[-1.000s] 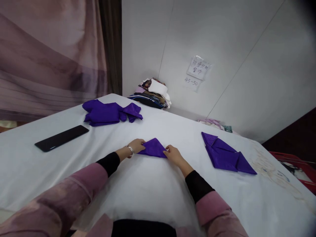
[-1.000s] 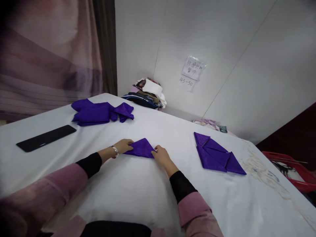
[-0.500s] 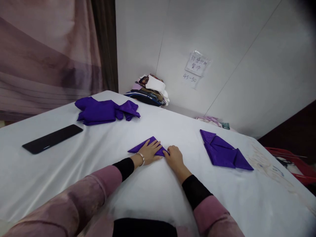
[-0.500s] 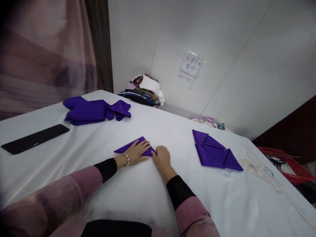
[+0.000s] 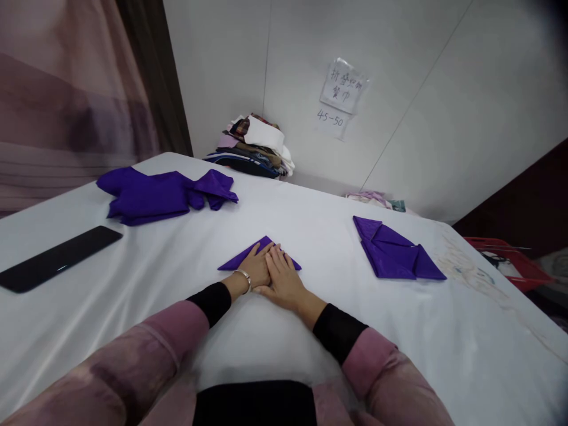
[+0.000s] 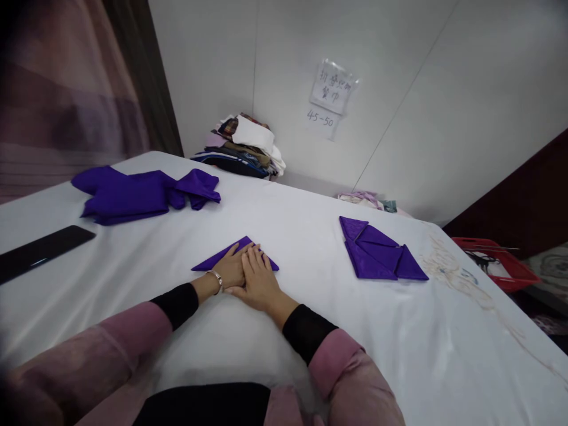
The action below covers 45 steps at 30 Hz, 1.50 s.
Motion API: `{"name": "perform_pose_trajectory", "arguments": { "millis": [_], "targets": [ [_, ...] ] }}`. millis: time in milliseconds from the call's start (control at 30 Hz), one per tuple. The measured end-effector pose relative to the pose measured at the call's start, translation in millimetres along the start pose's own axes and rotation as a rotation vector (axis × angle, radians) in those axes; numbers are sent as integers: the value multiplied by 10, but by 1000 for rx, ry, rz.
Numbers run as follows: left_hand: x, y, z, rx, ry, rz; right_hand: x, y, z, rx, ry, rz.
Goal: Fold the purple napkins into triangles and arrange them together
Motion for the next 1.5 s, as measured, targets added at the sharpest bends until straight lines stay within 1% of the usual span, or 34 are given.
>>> {"name": "perform_pose_trajectory", "arguments": {
  "millis": [100,267,367,467,533,600,667,767,867,933,1000,1067,1133,1200,1233,1300,1400,1500],
  "targets": [
    [4,-1,28,49,17,-6,38,-22,-76,-16,-1,12],
    [27,6,43,128,20,-43,117,-63,-204,-30,-52,2],
    [38,24,24,155,20,-60,151,-93,-247,-10,-38,-7],
    [67,26,37,174,4,-34,174,-119,-278,16,-26,-35],
    [135,23,118,175,11,-15,184,-128,-285,29,-18,-57],
    [262,30,269,173,48,-24,189,-129,-282,35,-14,-63],
    [440,36,454,176,108,-37,191,-122,-272,35,-16,-48],
    [740,29,696,183,203,-22,186,-101,-258,27,-30,-7],
    [975,35,825,180,254,8,172,-89,-252,16,-45,35],
    [1040,52,869,186,297,32,160,-85,-248,10,-57,54],
    [1003,122,877,175,355,2,153,-77,-235,2,-69,68],
    [843,230,779,145,339,-71,155,-52,-210,-13,-81,70],
    [595,314,569,114,220,-132,161,0,-179,-28,-88,51],
    [347,332,368,97,108,-147,161,65,-155,-36,-89,23],
    [240,314,311,92,86,-140,158,91,-150,-36,-89,19],
    [74,238,284,87,87,-105,153,137,-147,-33,-89,17],
    [-56,78,377,89,87,-77,155,203,-142,-16,-88,11],
    [-99,-118,513,80,10,-122,164,259,-124,12,-85,4]
  ]
}}
Point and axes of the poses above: each hand's wrist, its own x-axis away from the middle knuckle, its own y-axis out of the back of the hand, z = x × y, the point moved 7 cm from there along -x, towards the middle knuckle, and after that the axes turned 5 degrees about z, right-handed, at the moved point
